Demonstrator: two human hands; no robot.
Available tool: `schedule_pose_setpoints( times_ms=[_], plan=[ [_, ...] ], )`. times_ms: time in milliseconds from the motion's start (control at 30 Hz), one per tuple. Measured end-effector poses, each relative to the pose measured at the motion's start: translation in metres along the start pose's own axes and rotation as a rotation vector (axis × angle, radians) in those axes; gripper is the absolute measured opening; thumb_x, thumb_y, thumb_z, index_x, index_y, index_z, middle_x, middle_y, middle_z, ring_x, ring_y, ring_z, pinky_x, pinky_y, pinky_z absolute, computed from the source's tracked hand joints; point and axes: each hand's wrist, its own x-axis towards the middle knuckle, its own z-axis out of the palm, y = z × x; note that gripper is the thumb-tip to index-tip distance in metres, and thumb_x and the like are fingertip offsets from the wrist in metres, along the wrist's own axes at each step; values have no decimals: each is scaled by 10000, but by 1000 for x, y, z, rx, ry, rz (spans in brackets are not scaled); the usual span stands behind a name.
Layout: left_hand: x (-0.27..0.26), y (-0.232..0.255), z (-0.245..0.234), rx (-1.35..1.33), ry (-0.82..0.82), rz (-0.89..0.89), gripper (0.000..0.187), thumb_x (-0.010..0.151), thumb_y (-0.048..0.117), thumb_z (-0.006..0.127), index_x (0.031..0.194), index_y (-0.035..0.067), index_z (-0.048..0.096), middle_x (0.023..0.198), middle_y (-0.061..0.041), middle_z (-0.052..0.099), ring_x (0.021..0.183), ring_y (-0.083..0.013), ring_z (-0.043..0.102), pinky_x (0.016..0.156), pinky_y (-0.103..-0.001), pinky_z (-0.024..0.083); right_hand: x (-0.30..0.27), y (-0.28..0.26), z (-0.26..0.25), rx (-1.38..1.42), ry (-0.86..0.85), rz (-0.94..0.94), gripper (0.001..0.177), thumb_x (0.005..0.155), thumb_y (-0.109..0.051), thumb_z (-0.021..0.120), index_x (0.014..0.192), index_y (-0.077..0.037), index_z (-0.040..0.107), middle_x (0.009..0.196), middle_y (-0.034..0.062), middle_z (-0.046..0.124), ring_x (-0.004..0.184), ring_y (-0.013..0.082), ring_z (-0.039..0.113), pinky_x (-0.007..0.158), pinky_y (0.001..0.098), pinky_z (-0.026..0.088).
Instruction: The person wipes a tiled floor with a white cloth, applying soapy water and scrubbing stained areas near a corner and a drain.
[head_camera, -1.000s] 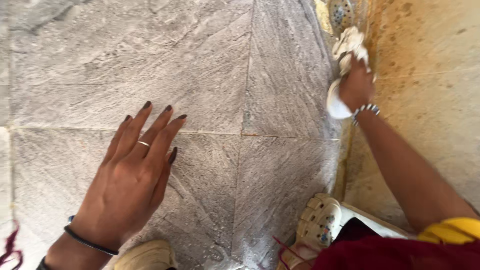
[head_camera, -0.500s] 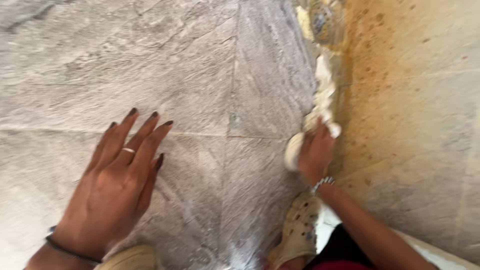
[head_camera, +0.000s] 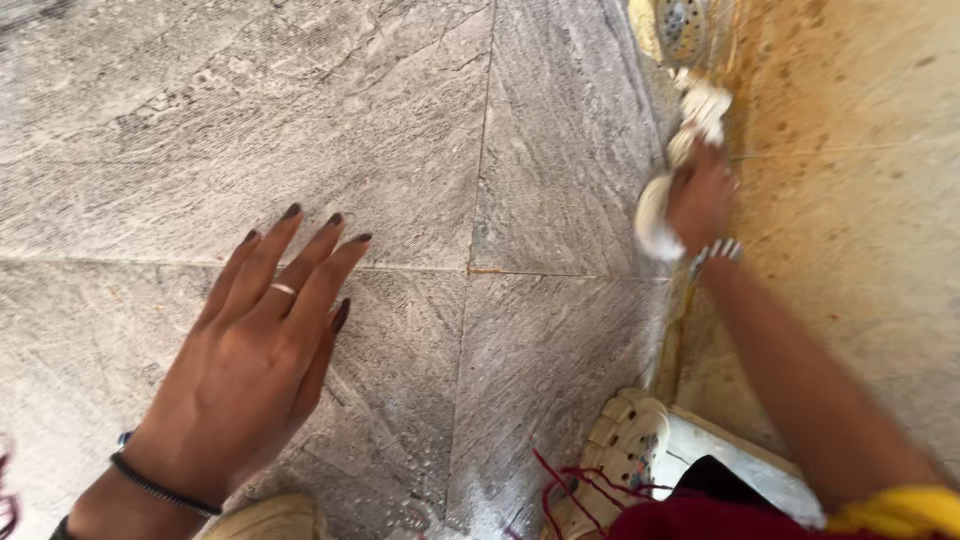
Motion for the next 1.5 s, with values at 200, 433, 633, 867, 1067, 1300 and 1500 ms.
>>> schedule_pose_setpoints(
  times_ms=[200, 433, 633, 867, 1067, 1300, 1500],
  plan=[
    [5, 0, -4, -17, 40, 24, 432, 993, 118, 545, 1413, 19, 514, 1424, -232, 557, 1425, -412, 432, 1155, -580, 378, 26, -4, -9, 9, 38, 22, 510, 990, -61, 595, 1495, -94, 531, 1438, 250, 539, 1287, 445, 503, 1078, 579, 393],
    [-10, 2, -17, -15, 58, -4, 459, 948, 108, 553, 1392, -2, 520, 1420, -244, 568, 1386, -452, 449, 1134, -578, 367, -72, -115, -10, 48, 135, 40, 573, 988, -97, 578, 1552, -141, 491, 1470, 185, 528, 1294, 389, 480, 1081, 500, 418],
    [-14, 7, -23, 11, 91, -46, 455, 950, 96, 563, 1388, -15, 513, 1392, -241, 586, 1389, -445, 458, 1146, -574, 358, -139, -241, -56, 278, 80, -304, 555, 965, -108, 628, 1500, -210, 519, 1524, 137, 522, 1262, 313, 489, 1104, 493, 379],
    [-16, 13, -22, 47, 109, -45, 455, 960, 95, 564, 1400, 3, 497, 1388, -244, 602, 1385, -434, 464, 1144, -575, 361, -101, -298, -74, 314, 35, -530, 612, 970, -101, 637, 1530, -307, 500, 1499, 86, 533, 1216, 271, 499, 1070, 471, 391],
    [-12, 28, -15, 26, 85, -11, 523, 967, 91, 559, 1467, 6, 430, 1364, -221, 612, 1408, -408, 460, 1177, -577, 339, -32, -323, -59, 297, 98, -497, 568, 1001, -134, 644, 1520, -328, 520, 1484, 58, 538, 1243, 250, 496, 1037, 477, 381],
    [-17, 34, -30, 26, 87, -70, 552, 948, 73, 558, 1474, 1, 405, 1476, -197, 534, 1434, -417, 386, 1183, -562, 288, -38, -341, -63, 330, 89, -411, 553, 946, -161, 669, 1461, -334, 566, 1497, 45, 532, 1267, 265, 486, 1048, 476, 381],
    [-33, 20, -30, 228, 52, -162, 614, 875, 116, 554, 1466, 5, 428, 1431, -176, 548, 1433, -402, 369, 1192, -590, 209, -127, -350, -90, 396, 109, -612, 590, 908, -168, 697, 1459, -335, 567, 1544, 24, 523, 1259, 257, 523, 1068, 488, 411]
  ],
)
